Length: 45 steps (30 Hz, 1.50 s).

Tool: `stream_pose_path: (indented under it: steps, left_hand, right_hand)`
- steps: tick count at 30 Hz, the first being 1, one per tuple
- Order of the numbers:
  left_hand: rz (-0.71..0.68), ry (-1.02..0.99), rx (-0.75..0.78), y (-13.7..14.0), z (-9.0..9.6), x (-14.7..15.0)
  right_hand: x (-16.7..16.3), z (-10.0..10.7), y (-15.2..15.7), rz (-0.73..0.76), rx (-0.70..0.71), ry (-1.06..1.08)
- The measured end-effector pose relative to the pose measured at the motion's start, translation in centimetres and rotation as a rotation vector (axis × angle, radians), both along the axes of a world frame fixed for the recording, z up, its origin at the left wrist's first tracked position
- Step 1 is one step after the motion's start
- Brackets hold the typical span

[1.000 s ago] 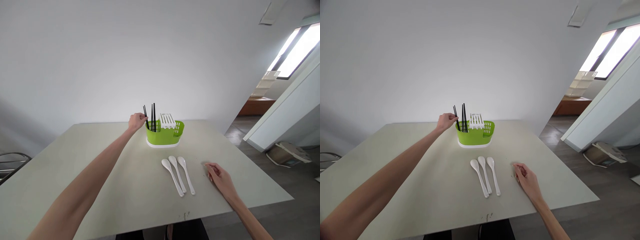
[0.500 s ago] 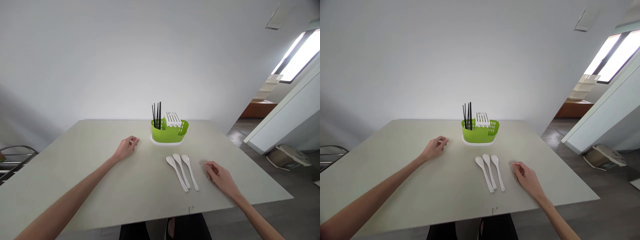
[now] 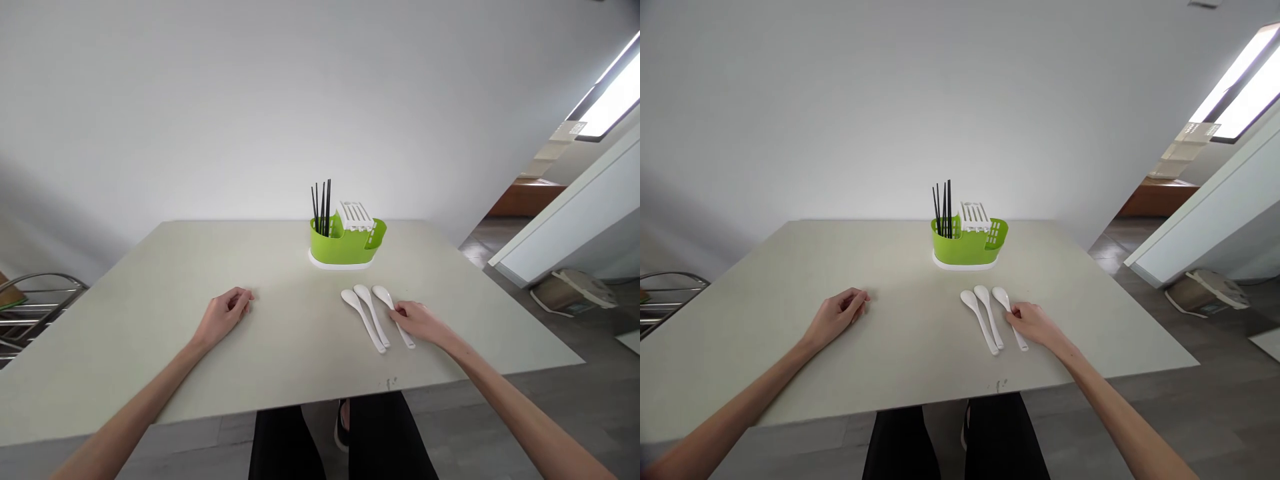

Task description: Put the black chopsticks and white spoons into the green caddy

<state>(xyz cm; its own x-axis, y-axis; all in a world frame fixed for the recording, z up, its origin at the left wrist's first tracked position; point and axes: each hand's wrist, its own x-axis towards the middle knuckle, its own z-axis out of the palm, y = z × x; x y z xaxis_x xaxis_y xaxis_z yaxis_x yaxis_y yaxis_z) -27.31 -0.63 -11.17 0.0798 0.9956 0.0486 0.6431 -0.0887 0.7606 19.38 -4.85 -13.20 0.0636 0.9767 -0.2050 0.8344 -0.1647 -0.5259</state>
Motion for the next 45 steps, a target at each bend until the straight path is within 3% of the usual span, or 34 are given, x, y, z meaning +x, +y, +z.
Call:
stream_pose_path:
  steps: [4, 7, 9, 13, 17, 20, 24, 28, 32, 36, 39, 45]
  left_hand:
    - [-0.002, 0.059, 0.038, 0.0, -0.2, 0.2]
    - [-0.068, 0.160, 0.145, -1.0, 0.0, 1.8]
    - [-0.191, 0.214, 0.323, -2.3, 0.9, 4.0]
    - [-0.523, 0.364, 0.745, -5.0, 4.3, 9.4]
    - [-0.863, 0.576, 0.904, -6.8, 7.7, 12.8]
    - [-0.967, 0.692, 0.916, -7.0, 8.9, 13.2]
    - [-0.910, 0.734, 0.897, -5.1, 9.6, 11.6]
    - [-0.631, 0.765, 0.828, -1.2, 11.4, 8.8]
    - [-0.324, 0.811, 0.764, 2.7, 13.7, 7.5]
    - [-0.249, 0.858, 0.716, 6.0, 15.0, 8.8]
    - [-0.247, 0.921, 0.668, 8.3, 15.0, 10.6]
    - [-0.305, 1.032, 0.662, 11.7, 14.1, 13.4]
  right_hand:
    - [0.1, 1.3, -1.0, -0.027, 0.022, 0.013]
    - [-0.7, 4.2, -2.8, 0.046, -0.024, 0.201]
    - [-2.1, 6.7, -4.3, 0.175, -0.092, 0.381]
    - [-5.7, 10.7, -6.3, 0.468, -0.262, 0.462]
    - [-7.6, 11.6, -6.6, 0.637, -0.380, 0.473]
    - [-7.2, 11.0, -6.6, 0.679, -0.414, 0.503]
    - [-5.1, 10.0, -6.6, 0.608, -0.324, 0.638]
    - [-1.5, 8.8, -6.0, 0.318, -0.146, 0.747]
    - [2.3, 5.1, -4.1, 0.016, 0.066, 0.785]
    - [4.6, 0.3, -2.8, -0.199, 0.211, 0.794]
    - [5.3, -1.8, -3.0, -0.213, 0.277, 0.851]
    - [5.6, -2.7, -3.5, -0.123, 0.301, 0.808]
